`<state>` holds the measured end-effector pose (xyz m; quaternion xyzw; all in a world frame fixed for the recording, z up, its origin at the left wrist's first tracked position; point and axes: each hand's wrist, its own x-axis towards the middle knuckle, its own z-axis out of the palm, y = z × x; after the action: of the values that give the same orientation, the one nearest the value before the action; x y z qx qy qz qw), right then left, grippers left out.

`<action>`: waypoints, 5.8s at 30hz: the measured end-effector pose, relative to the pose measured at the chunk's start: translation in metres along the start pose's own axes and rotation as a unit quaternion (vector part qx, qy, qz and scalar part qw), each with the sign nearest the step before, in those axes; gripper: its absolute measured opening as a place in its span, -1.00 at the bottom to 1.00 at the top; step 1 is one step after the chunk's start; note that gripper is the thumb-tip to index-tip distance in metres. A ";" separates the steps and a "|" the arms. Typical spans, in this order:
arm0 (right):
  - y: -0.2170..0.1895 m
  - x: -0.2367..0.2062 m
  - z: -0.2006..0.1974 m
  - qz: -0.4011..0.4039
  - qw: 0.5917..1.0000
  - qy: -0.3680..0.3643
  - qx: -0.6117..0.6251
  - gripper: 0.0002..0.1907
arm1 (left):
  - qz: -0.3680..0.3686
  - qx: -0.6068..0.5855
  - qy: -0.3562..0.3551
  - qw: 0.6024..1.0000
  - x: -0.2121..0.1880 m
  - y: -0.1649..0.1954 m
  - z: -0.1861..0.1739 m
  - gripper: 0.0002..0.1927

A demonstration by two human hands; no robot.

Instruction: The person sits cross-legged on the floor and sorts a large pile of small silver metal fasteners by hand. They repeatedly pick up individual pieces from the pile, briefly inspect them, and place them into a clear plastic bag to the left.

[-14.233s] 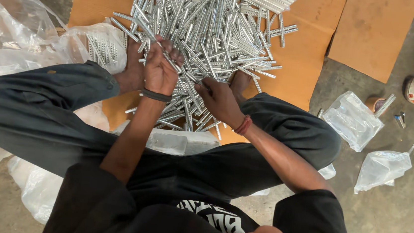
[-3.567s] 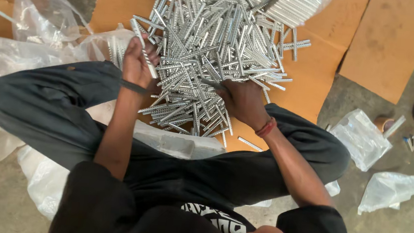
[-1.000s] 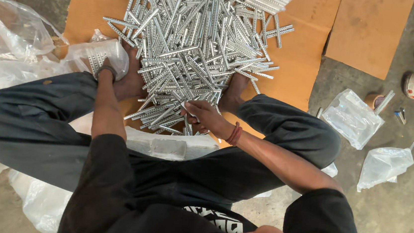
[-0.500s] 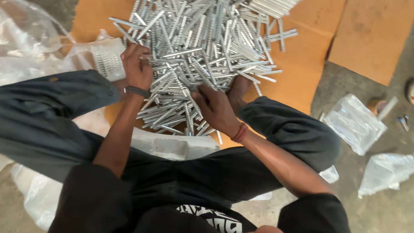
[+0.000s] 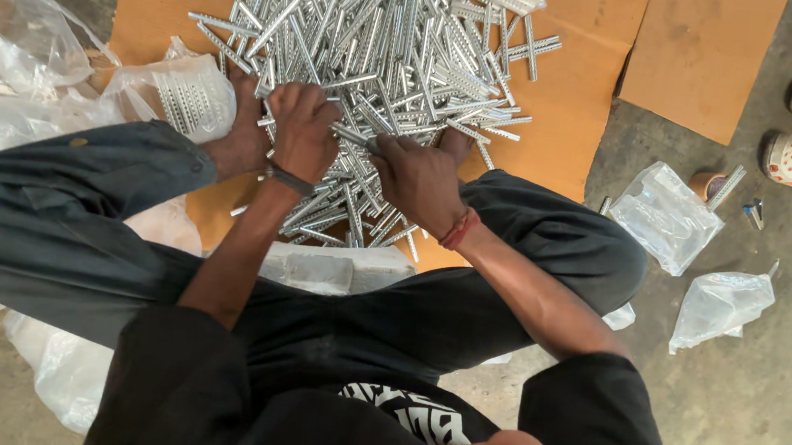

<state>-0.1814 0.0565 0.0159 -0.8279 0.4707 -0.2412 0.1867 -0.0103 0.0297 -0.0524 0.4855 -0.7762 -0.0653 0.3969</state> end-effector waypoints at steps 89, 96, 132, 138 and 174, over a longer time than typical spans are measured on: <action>-0.013 -0.016 0.016 0.134 0.968 -0.043 0.206 -0.74 | -0.367 -0.806 0.072 0.459 -0.013 0.018 0.013 -0.85; 0.011 -0.025 0.028 0.430 0.589 -0.220 0.648 -0.71 | -0.402 -0.836 0.069 0.368 -0.003 0.033 0.006 -0.88; -0.001 -0.015 0.043 0.215 0.933 -0.238 0.162 -0.66 | -0.529 0.234 -0.232 0.782 -0.073 -0.220 0.063 -0.77; 0.003 -0.015 0.044 0.254 0.914 -0.270 0.168 -0.67 | -0.510 0.169 -0.284 0.794 -0.056 -0.218 0.080 -0.79; -0.001 0.018 -0.026 0.038 0.998 -0.040 -0.013 -0.82 | -0.157 -0.273 -0.218 0.924 0.005 0.001 -0.027 -0.77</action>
<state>-0.1880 0.0395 0.0418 -0.8210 0.4966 -0.1944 0.2041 0.0060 0.0336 -0.0307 0.4479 -0.7094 -0.4406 0.3195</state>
